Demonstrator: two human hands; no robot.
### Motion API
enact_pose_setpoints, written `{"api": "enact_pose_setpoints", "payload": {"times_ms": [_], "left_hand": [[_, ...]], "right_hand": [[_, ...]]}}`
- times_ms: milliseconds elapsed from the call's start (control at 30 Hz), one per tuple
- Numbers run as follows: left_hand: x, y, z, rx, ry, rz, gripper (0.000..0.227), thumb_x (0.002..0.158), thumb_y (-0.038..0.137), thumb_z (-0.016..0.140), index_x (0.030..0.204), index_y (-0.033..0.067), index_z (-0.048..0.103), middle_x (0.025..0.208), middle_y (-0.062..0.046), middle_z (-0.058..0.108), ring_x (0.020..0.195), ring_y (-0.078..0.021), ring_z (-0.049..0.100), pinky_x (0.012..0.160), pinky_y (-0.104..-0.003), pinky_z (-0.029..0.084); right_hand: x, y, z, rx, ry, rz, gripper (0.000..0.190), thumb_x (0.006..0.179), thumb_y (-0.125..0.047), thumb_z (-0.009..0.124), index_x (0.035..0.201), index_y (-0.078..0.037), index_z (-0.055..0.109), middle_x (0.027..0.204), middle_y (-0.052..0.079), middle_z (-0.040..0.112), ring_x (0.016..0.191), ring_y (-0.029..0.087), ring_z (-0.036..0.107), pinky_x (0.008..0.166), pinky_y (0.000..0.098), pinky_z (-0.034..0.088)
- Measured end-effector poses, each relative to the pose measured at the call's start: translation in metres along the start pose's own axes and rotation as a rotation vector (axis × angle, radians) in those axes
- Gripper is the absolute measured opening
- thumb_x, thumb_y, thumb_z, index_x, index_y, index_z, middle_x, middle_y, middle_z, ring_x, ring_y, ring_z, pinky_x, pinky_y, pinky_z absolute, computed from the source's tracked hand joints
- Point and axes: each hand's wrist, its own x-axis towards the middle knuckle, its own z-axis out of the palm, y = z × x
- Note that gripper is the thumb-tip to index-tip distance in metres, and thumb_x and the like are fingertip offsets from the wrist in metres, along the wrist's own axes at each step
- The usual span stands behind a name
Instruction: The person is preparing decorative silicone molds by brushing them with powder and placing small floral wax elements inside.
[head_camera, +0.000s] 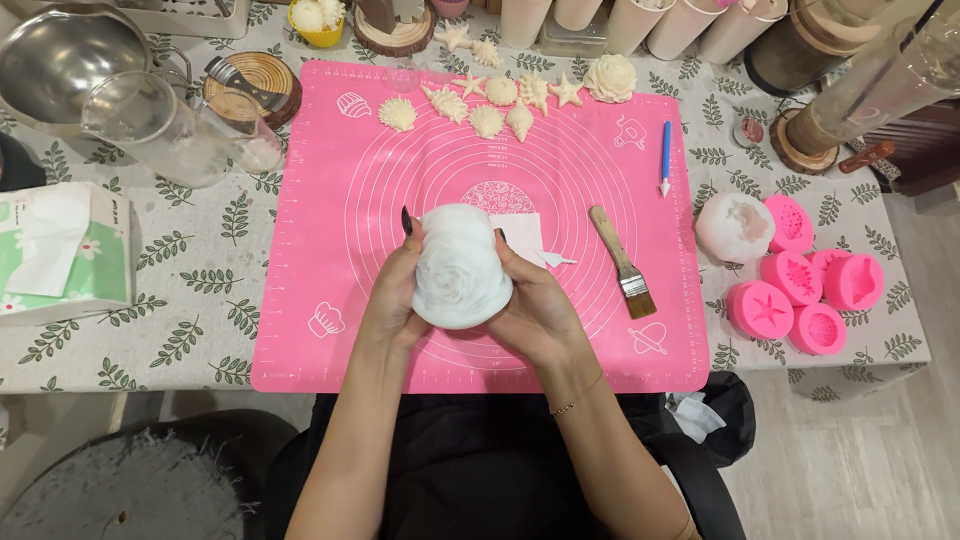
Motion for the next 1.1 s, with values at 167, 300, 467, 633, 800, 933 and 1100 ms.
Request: {"api": "enact_pose_setpoints", "payload": {"times_ms": [167,300,467,633,800,933,1100], "left_hand": [[0.001,-0.006,0.004,0.003,0.086,0.024,0.057,0.105,0.040,0.048,0.139,-0.0056,0.052,0.128,-0.015,0.068,0.115,-0.0208,0.069,0.097,-0.037,0.058],[0.000,-0.004,0.022,0.019,0.180,0.085,0.055,0.104,0.039,0.048,0.138,-0.0035,0.054,0.129,-0.013,0.068,0.117,-0.0195,0.068,0.098,-0.036,0.058],[-0.006,0.004,0.037,0.108,0.208,0.120,0.052,0.105,0.038,0.051,0.130,-0.0063,0.059,0.118,-0.013,0.072,0.105,-0.0186,0.071,0.089,-0.035,0.059],[-0.013,0.017,0.056,0.534,0.316,0.229,0.044,0.104,0.035,0.057,0.117,-0.0041,0.073,0.097,-0.010,0.078,0.083,-0.0142,0.072,0.073,-0.030,0.057],[-0.018,0.025,0.085,1.136,0.600,0.362,0.041,0.101,0.039,0.059,0.121,0.0074,0.076,0.081,-0.014,0.077,0.072,-0.0148,0.068,0.068,-0.030,0.054],[-0.017,0.010,0.081,1.063,0.595,0.638,0.040,0.104,0.036,0.058,0.122,0.0040,0.074,0.100,-0.012,0.079,0.088,-0.0138,0.073,0.080,-0.031,0.057],[-0.019,-0.002,0.079,0.985,0.587,0.791,0.044,0.112,0.032,0.052,0.142,0.0011,0.061,0.140,-0.017,0.066,0.125,-0.0198,0.064,0.103,-0.035,0.049]], "right_hand": [[-0.001,-0.002,0.004,0.015,0.114,-0.026,0.037,0.103,-0.025,0.056,0.133,-0.004,0.059,0.128,0.006,0.066,0.120,0.017,0.062,0.111,0.0381,0.048],[-0.001,-0.001,-0.004,0.038,0.170,-0.055,0.036,0.104,-0.026,0.057,0.132,-0.004,0.062,0.125,0.005,0.069,0.114,0.014,0.066,0.106,0.0343,0.051],[0.001,-0.004,-0.006,-0.168,0.222,-0.155,0.036,0.103,-0.027,0.058,0.127,-0.001,0.064,0.118,0.007,0.071,0.108,0.014,0.068,0.096,0.0317,0.055],[-0.006,-0.001,0.002,-0.528,0.199,-0.348,0.037,0.104,-0.025,0.059,0.119,0.008,0.067,0.109,0.012,0.074,0.100,0.015,0.068,0.088,0.0283,0.058],[-0.008,0.013,0.030,-0.883,0.327,-0.546,0.038,0.098,-0.016,0.064,0.129,0.005,0.065,0.105,0.013,0.072,0.090,0.014,0.066,0.077,0.0280,0.055],[-0.006,0.029,0.032,-0.925,0.317,-0.572,0.054,0.090,-0.009,0.067,0.140,0.002,0.051,0.109,0.011,0.068,0.095,0.013,0.066,0.081,0.0286,0.058],[-0.002,0.036,0.020,-0.587,0.400,-0.494,0.045,0.093,-0.007,0.068,0.130,0.005,0.047,0.110,0.016,0.068,0.099,0.023,0.069,0.085,0.0368,0.060]]}}
